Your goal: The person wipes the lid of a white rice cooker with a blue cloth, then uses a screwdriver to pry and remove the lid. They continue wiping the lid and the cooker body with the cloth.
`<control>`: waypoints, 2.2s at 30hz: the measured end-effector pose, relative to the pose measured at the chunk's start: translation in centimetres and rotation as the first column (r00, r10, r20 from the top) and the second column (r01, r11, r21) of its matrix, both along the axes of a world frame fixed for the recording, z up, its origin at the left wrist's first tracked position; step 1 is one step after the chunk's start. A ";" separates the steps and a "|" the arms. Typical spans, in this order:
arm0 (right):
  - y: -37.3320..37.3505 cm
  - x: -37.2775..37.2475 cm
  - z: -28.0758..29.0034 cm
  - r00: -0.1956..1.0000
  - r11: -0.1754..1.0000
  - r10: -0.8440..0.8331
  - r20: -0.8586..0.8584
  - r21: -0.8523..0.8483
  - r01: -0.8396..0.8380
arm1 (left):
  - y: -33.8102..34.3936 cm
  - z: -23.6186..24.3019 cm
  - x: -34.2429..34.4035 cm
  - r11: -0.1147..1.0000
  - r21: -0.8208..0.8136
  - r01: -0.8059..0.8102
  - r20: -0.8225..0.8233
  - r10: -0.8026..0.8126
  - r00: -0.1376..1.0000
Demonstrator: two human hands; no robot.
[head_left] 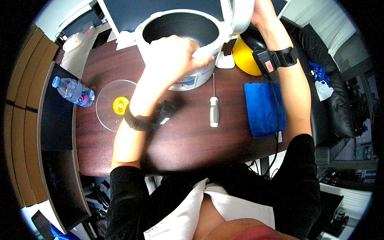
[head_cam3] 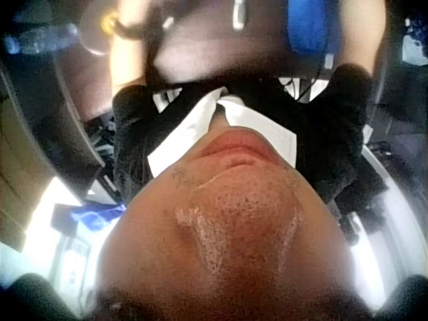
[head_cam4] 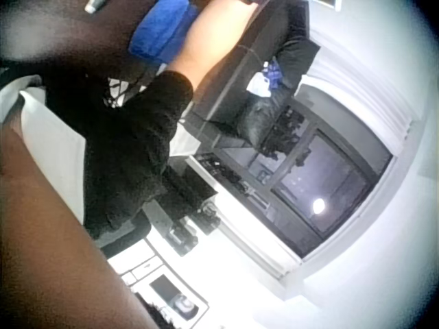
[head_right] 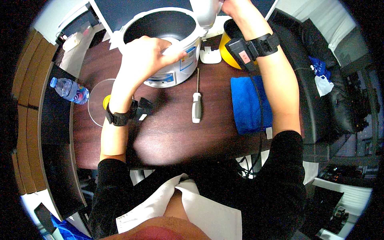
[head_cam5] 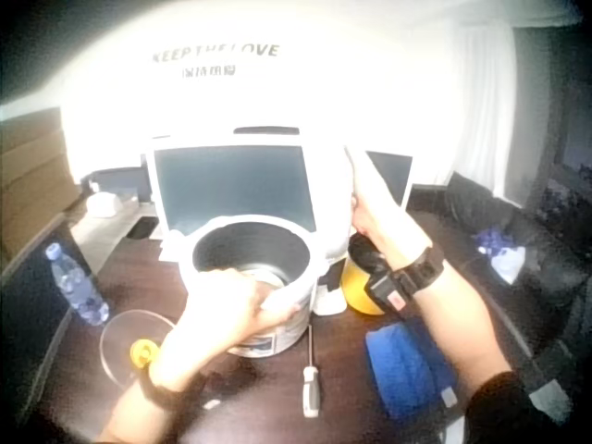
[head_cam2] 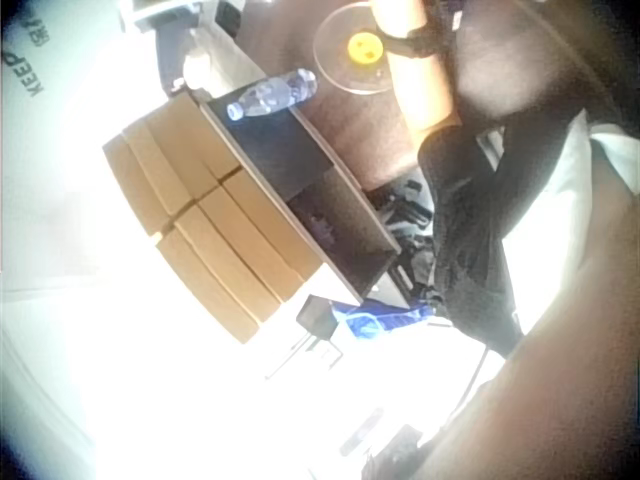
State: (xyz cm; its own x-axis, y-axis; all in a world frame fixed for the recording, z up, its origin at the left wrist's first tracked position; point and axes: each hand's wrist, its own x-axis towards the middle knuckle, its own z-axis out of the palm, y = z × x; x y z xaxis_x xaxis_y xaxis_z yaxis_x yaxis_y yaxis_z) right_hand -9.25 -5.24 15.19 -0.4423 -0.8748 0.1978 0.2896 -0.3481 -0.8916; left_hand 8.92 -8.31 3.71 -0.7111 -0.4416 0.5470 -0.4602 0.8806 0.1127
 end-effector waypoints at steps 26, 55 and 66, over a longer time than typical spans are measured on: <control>2.0 -7.3 -8.7 0.955 0.891 0.296 0.039 -0.371 -0.261 | -7.0 -0.3 4.2 0.938 0.303 0.167 0.082 -0.200 0.976; -0.8 1.4 -2.9 0.909 0.867 0.331 -0.252 -0.300 -0.398 | -3.0 0.1 0.4 0.982 0.134 0.133 -0.182 -0.108 0.977; -4.3 2.9 -2.0 0.794 0.763 0.401 -0.457 -0.313 -0.565 | -4.1 2.9 4.6 0.912 0.406 0.056 -0.101 -0.017 0.995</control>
State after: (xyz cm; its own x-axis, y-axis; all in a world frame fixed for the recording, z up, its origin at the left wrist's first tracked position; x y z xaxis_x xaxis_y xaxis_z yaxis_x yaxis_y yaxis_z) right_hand -6.33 -9.58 13.24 0.1875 -0.7445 0.6407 0.2273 -0.6017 -0.7657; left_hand 13.48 -12.38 6.58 -0.6858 -0.6149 0.3893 -0.3986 0.7649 0.5061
